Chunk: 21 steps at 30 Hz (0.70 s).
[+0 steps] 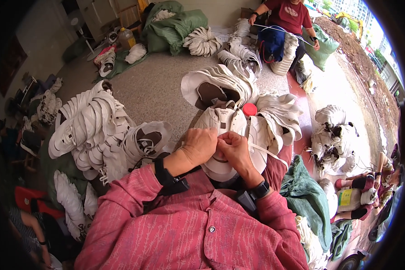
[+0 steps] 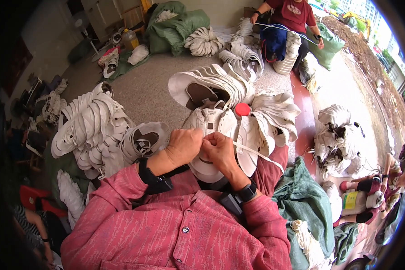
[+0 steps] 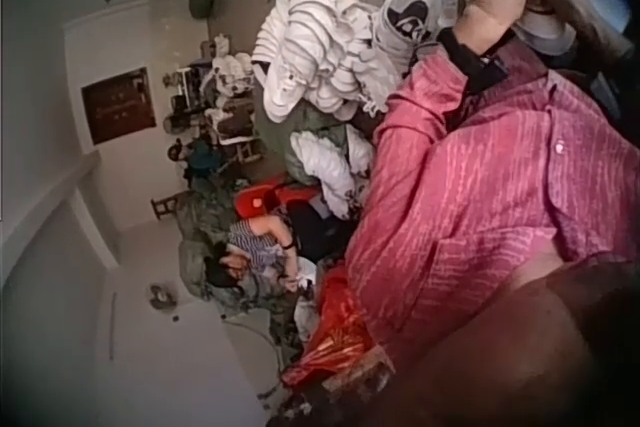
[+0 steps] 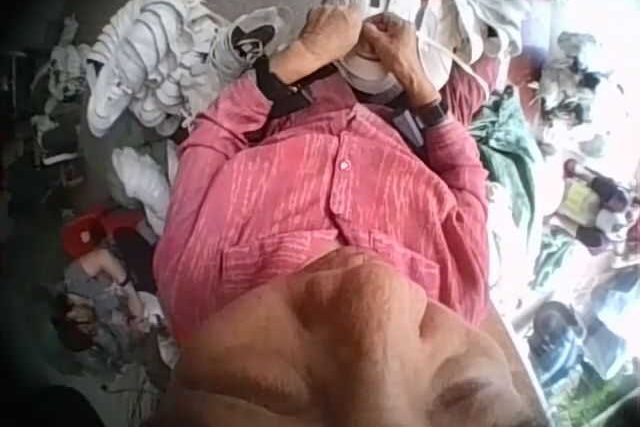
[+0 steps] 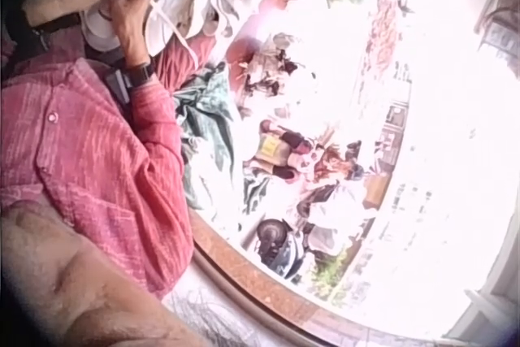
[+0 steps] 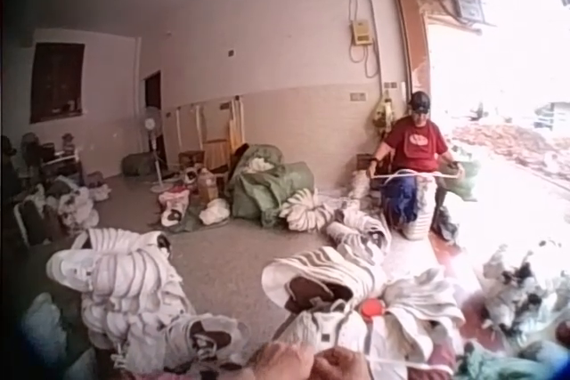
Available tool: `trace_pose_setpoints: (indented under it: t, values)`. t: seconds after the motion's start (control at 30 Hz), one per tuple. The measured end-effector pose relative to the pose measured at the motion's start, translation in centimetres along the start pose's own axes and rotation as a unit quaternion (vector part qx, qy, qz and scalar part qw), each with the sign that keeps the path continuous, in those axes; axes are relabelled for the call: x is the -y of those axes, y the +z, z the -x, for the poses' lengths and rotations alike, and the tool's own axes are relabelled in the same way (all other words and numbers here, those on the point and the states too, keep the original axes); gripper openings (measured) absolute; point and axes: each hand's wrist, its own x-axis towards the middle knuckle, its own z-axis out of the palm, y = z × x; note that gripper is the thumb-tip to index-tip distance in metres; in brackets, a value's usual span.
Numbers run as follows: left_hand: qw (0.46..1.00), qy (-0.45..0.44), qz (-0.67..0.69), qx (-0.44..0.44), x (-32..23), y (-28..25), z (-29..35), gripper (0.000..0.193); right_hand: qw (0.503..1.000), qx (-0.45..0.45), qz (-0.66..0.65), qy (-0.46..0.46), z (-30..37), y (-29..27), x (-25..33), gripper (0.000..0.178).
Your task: The recorder is lacing a white sneaker while sitting on the floor with multiple other shoes and workers nearby.
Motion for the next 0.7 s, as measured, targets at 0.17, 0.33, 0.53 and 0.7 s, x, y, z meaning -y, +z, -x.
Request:
trace_pose_setpoints:
  t: [0.17,0.33,0.53,0.7]
  values:
    - [0.988,0.151,0.008,-0.043,0.7,-4.6,-2.6,0.020,1.000,-0.003,0.009,0.003,-0.2,-0.4,0.0,0.010]
    - [0.932,0.219,0.166,0.238,4.1,-4.1,-6.4,0.030,0.999,0.003,0.035,0.009,-0.7,-0.4,0.8,0.012]
    - [0.899,0.233,0.292,0.230,4.9,-3.0,-6.4,0.023,0.925,0.154,0.311,-0.156,-3.2,-4.8,5.0,0.008]
    - [0.904,0.210,0.330,0.173,4.5,-2.6,-5.0,0.025,0.869,0.180,0.370,-0.275,-5.2,-5.7,6.4,0.012]
